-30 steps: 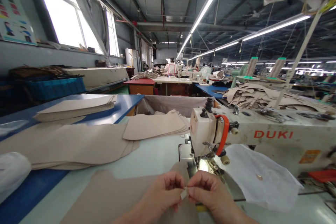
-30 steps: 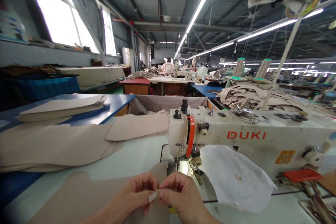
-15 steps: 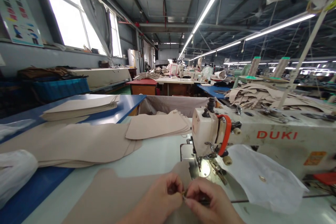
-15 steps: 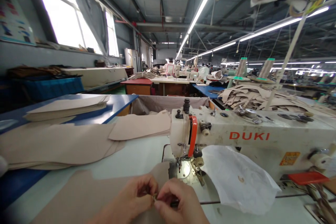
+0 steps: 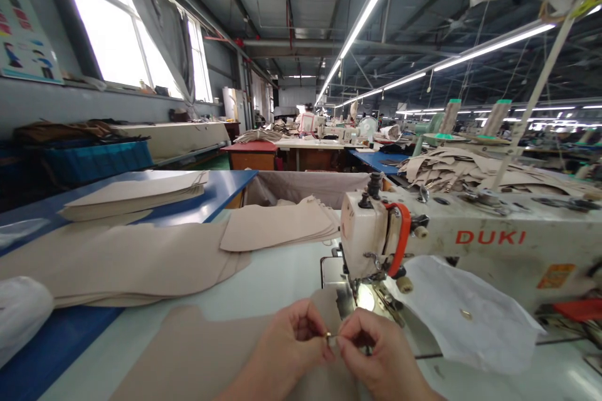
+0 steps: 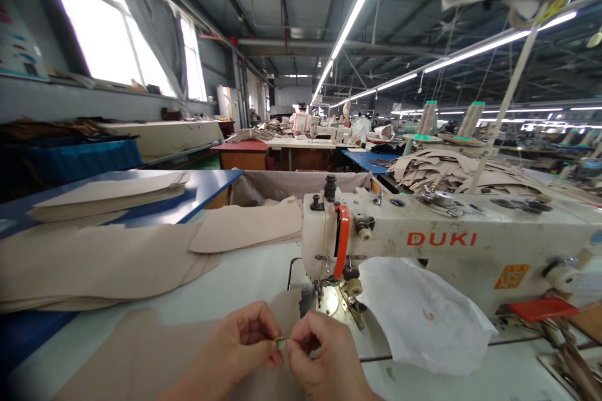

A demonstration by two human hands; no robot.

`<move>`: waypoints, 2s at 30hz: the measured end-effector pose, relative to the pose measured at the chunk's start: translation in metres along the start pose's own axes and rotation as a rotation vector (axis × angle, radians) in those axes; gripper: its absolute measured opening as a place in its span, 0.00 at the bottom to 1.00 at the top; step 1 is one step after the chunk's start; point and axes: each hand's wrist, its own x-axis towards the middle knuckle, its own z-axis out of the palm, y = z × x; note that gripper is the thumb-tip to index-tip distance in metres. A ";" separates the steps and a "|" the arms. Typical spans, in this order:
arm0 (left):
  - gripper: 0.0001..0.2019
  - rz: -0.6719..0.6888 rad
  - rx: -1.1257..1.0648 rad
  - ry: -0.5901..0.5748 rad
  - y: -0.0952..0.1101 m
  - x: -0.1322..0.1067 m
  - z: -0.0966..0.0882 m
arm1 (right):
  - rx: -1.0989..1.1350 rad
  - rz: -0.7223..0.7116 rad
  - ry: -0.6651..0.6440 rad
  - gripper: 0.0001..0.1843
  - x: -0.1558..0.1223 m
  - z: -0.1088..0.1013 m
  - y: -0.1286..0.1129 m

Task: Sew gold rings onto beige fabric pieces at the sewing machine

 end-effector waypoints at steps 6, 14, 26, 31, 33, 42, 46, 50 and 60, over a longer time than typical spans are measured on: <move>0.12 0.037 0.015 -0.052 0.002 0.000 -0.001 | 0.056 0.002 0.013 0.04 0.002 0.001 -0.001; 0.13 0.128 0.111 0.020 0.003 -0.003 -0.007 | 0.394 0.111 0.017 0.03 0.006 0.004 -0.007; 0.08 0.142 0.343 -0.036 0.016 -0.015 0.002 | 0.411 0.144 -0.005 0.03 0.000 -0.006 -0.013; 0.10 0.177 0.533 -0.018 0.017 -0.018 0.000 | 0.417 0.125 -0.007 0.04 0.000 -0.006 -0.010; 0.10 0.182 0.542 -0.010 0.019 -0.019 0.001 | 0.393 0.118 0.000 0.05 -0.001 -0.006 -0.010; 0.11 0.177 0.600 0.022 0.023 -0.020 0.005 | 0.081 0.022 0.006 0.08 -0.005 -0.011 -0.012; 0.10 0.209 0.703 0.009 0.021 -0.021 0.002 | -0.039 -0.023 0.005 0.08 -0.004 -0.014 -0.015; 0.12 0.326 0.954 0.035 0.019 -0.017 -0.007 | 0.000 0.051 0.012 0.07 -0.005 -0.017 -0.012; 0.28 0.478 1.301 0.006 -0.007 -0.019 -0.009 | 0.305 0.451 -0.122 0.06 0.008 -0.021 -0.017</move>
